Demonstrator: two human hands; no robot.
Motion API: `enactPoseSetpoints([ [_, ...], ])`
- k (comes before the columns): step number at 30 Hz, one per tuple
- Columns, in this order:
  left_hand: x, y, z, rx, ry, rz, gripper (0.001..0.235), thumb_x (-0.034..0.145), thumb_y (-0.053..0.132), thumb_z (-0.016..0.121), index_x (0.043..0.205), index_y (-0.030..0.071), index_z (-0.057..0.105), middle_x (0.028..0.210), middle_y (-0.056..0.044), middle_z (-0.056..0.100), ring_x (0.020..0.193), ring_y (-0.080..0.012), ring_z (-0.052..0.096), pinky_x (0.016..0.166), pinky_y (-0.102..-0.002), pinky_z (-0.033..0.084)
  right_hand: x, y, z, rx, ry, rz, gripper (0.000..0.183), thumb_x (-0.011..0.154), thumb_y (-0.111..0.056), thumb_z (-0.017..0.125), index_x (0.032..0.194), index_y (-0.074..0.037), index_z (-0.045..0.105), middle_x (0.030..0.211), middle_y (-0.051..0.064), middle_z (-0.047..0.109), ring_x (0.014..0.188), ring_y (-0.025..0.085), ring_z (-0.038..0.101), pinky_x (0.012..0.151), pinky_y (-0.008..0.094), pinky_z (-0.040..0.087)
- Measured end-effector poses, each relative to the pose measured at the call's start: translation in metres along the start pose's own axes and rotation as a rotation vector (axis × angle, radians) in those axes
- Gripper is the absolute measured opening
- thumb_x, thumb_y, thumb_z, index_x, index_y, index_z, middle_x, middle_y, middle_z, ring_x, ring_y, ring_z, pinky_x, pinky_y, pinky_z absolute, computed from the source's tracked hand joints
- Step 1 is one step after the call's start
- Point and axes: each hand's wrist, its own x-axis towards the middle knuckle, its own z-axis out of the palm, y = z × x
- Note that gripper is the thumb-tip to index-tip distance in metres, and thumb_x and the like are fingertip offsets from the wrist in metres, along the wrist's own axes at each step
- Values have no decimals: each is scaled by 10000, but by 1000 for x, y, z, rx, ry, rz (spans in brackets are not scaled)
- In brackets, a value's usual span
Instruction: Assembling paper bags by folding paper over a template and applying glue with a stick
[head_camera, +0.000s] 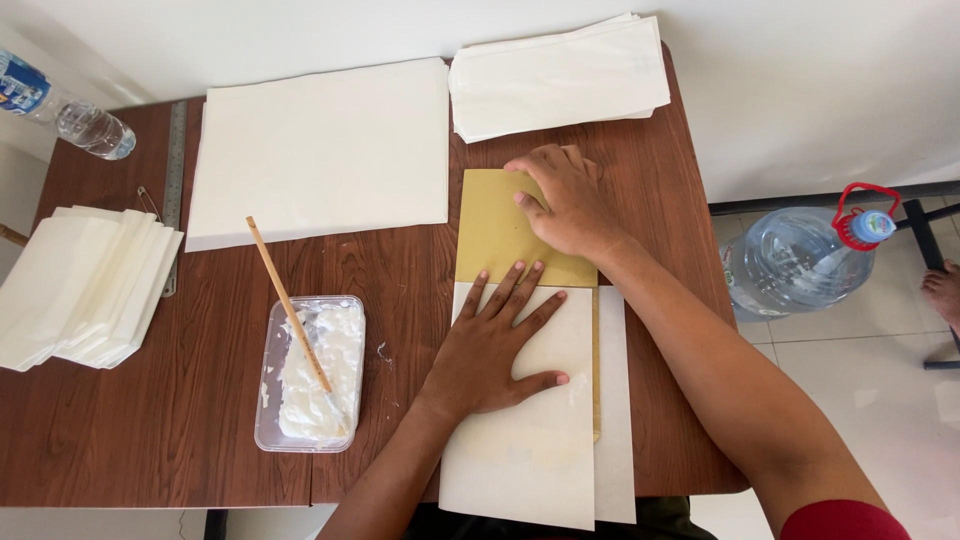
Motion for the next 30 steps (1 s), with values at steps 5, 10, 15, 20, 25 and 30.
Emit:
enactPoseSetpoints([
  [5, 0, -2, 2, -1, 13, 54, 777, 969, 711, 364, 1638, 346, 209, 1744, -44, 93, 1602, -267, 70, 1275, -567, 33, 1, 5, -1, -17, 56, 48, 339, 981, -313, 639, 1288, -171, 622, 1095, 33, 479, 1142, 262, 439, 1007, 498, 349],
  [10, 2, -14, 35, 24, 496, -17, 551, 1010, 212, 482, 1560, 191, 447, 1661, -116, 341, 1572, -301, 251, 1256, -581, 113, -5, -1, -8, -110, 180, 50, 317, 961, -361, 691, 1142, -102, 666, 1058, 66, 467, 1084, 283, 461, 945, 498, 387],
  [15, 2, -29, 55, 57, 896, -562, 417, 970, 285, 566, 1380, 208, 579, 1132, 14, 560, 1086, -223, 567, 905, -471, 401, -10, -6, -13, -126, 278, 41, 314, 924, -328, 736, 1063, -73, 615, 993, 92, 502, 954, 313, 566, 806, 481, 451],
  [20, 4, -37, 63, -77, 849, -602, 129, 1012, 331, 585, 970, 269, 690, 671, 80, 585, 790, -181, 627, 795, -389, 417, -14, -17, -25, -228, 392, -13, 284, 1006, -369, 682, 1069, -108, 588, 858, 47, 574, 814, 254, 642, 751, 420, 444],
  [25, 4, -41, 55, -237, 850, -584, 179, 1006, 294, 629, 842, 271, 698, 574, 99, 584, 716, -144, 615, 803, -345, 394, -13, -20, -35, -173, 429, -39, 288, 1025, -367, 685, 1057, -100, 582, 821, 58, 579, 792, 282, 644, 729, 421, 427],
  [30, -1, -39, 48, -435, 811, -514, 174, 1019, 243, 640, 867, 219, 721, 561, 52, 614, 625, -164, 655, 751, -326, 444, -15, -18, -36, -118, 425, -49, 294, 1024, -350, 708, 1065, -90, 578, 830, 93, 571, 813, 340, 647, 712, 441, 418],
])
